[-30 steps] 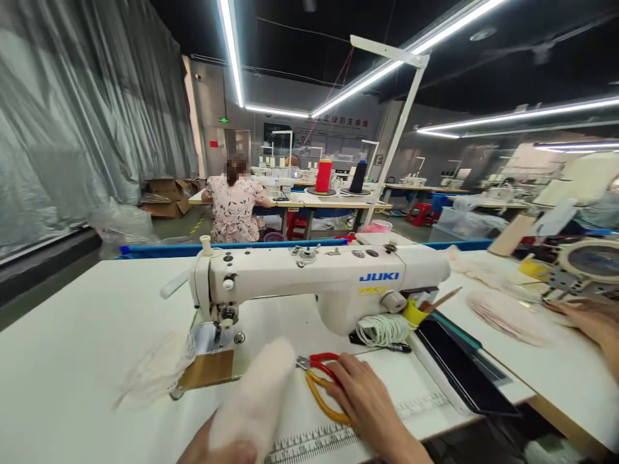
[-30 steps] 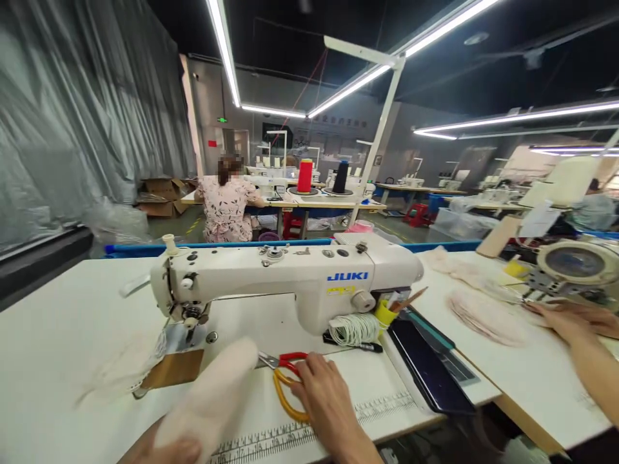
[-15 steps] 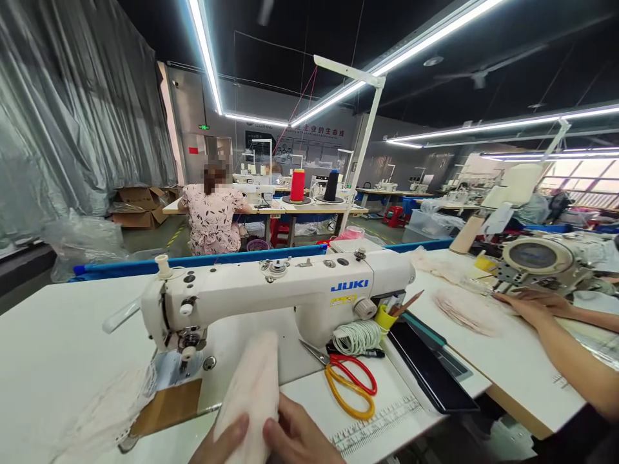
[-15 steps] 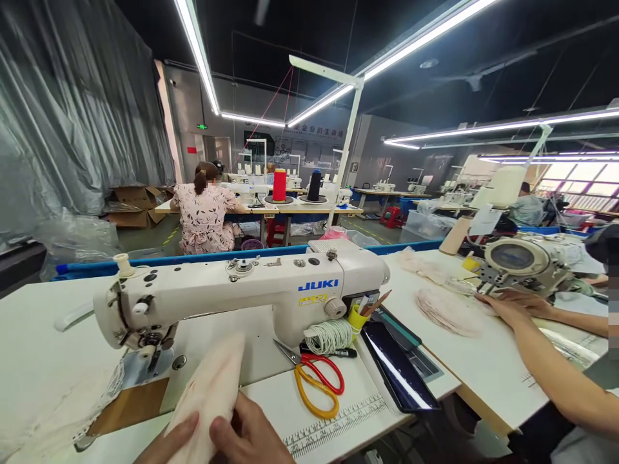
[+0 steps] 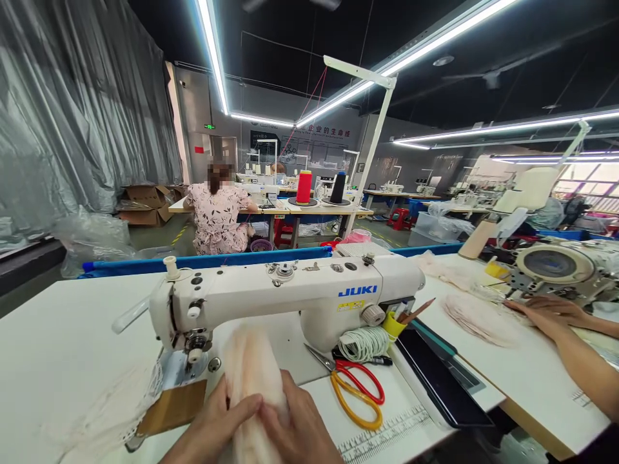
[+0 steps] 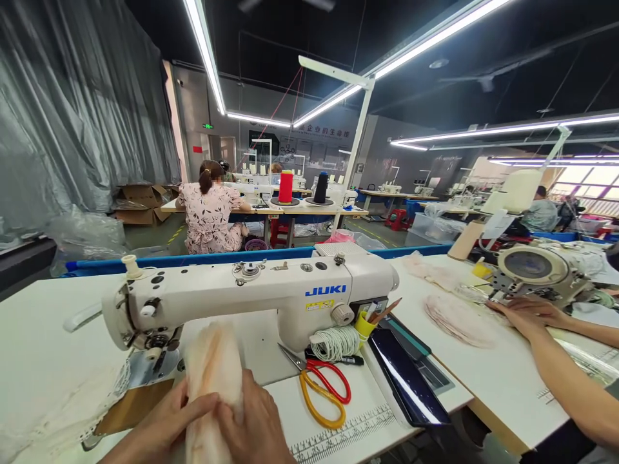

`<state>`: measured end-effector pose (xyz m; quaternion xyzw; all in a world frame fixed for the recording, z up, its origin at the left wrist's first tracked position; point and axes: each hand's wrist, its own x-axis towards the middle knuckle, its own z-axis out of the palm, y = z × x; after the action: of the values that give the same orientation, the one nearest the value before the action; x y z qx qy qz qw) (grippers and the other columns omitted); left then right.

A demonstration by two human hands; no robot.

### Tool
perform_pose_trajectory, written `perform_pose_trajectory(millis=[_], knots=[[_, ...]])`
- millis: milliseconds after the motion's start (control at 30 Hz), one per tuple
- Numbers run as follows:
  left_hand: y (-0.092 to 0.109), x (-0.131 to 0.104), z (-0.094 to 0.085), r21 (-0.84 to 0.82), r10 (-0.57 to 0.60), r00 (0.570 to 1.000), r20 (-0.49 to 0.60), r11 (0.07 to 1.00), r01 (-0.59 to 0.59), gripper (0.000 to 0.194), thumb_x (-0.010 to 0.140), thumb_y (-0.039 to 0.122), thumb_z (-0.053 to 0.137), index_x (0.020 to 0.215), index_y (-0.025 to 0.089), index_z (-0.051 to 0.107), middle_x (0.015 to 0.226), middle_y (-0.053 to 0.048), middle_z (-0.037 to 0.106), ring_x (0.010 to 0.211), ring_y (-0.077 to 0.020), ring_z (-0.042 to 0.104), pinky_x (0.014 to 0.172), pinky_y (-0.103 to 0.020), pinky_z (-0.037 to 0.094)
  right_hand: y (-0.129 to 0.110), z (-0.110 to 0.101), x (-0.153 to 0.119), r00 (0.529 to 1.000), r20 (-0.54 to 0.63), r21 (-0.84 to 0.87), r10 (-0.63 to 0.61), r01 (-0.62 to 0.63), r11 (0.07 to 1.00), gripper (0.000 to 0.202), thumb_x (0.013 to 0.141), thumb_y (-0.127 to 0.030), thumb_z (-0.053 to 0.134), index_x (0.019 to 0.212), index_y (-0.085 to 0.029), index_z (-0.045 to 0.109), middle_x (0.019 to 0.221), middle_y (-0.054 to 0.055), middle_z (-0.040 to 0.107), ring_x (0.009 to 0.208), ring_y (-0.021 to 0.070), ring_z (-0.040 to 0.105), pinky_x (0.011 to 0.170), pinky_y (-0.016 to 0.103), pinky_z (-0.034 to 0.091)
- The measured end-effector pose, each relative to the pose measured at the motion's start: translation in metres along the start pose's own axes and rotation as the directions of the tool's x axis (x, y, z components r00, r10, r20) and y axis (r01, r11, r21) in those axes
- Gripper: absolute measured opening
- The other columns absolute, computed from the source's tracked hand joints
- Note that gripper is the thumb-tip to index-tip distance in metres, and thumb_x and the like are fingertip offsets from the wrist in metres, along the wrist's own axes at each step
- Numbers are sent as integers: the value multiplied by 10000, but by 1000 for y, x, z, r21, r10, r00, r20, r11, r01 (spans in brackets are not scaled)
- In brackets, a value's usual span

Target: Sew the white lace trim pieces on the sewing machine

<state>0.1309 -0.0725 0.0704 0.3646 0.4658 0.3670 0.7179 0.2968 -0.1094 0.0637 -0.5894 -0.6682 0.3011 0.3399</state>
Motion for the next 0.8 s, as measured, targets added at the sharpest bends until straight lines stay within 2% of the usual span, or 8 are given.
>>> perform_pose_trajectory(millis=[133, 200, 300, 367, 467, 533, 667, 800], knots=[[2, 6, -7, -112, -42, 999, 20, 993, 44, 506, 626, 287, 722, 1075, 144, 537, 940, -73, 692, 957, -279, 636, 761, -307, 512, 4, -4, 8, 1000, 13, 64, -19, 18, 998, 287, 862, -342, 452, 1091, -188, 529, 980, 72, 646, 938, 236, 599, 797, 318, 461], [1, 10, -14, -148, -44, 999, 31, 988, 49, 477, 615, 261, 724, 1039, 152, 536, 931, -62, 690, 947, -259, 639, 764, -294, 507, 13, -3, 12, 1000, 6, 94, 9, -9, 996, 373, 873, -384, 442, 1179, -177, 494, 1049, 91, 635, 1001, 244, 585, 843, 339, 461], [0, 16, -24, -189, -52, 997, 64, 980, 63, 463, 632, 271, 740, 1029, 165, 527, 964, -70, 689, 930, -256, 645, 772, -312, 508, 22, 1, 16, 990, -109, 68, 86, -78, 995, 555, 888, -410, 393, 1361, -127, 329, 1319, 157, 480, 1186, 257, 482, 985, 395, 390], [-1, 18, -25, -221, -49, 995, 86, 973, 67, 437, 662, 286, 730, 1031, 171, 527, 1000, -78, 685, 945, -254, 642, 787, -315, 504, 19, 2, 18, 981, -159, 21, 110, -108, 994, 605, 899, -418, 348, 1410, -106, 262, 1423, 163, 358, 1272, 258, 396, 1049, 420, 329], [-3, 16, -22, -269, -30, 995, 97, 961, 56, 418, 679, 272, 698, 1050, 179, 530, 1039, -77, 680, 996, -260, 625, 792, -315, 500, 0, 2, 19, 992, -86, -105, 97, -106, 989, 599, 930, -453, 272, 1422, -110, 283, 1443, 139, 343, 1323, 269, 326, 1079, 457, 283], [-2, 14, -19, -279, -15, 992, 122, 959, 49, 463, 632, 184, 661, 1075, 192, 528, 1075, -60, 672, 1048, -262, 602, 808, -313, 493, -17, 3, 21, 994, -23, -215, 106, -109, 971, 621, 936, -474, 272, 1429, -97, 284, 1449, 148, 332, 1336, 300, 298, 1077, 496, 270], [1, 10, -15, -263, 2, 985, 171, 964, 44, 664, 483, 25, 537, 1121, 207, 516, 1089, -32, 674, 1096, -251, 581, 864, -296, 461, -41, 11, 24, 990, 55, -426, 132, -97, 899, 694, 868, -446, 485, 1436, -104, 281, 1481, 178, 256, 1328, 370, 291, 1026, 542, 324], [-2, 11, -17, -265, 20, 992, 127, 964, 15, 664, 495, 62, 694, 1123, 165, 503, 1053, -96, 687, 1067, -292, 598, 848, -326, 472, -42, 21, 25, 994, 91, -520, 62, -6, 854, 647, 852, -370, 530, 1410, -103, 338, 1464, 196, 287, 1312, 357, 330, 993, 505, 388]])
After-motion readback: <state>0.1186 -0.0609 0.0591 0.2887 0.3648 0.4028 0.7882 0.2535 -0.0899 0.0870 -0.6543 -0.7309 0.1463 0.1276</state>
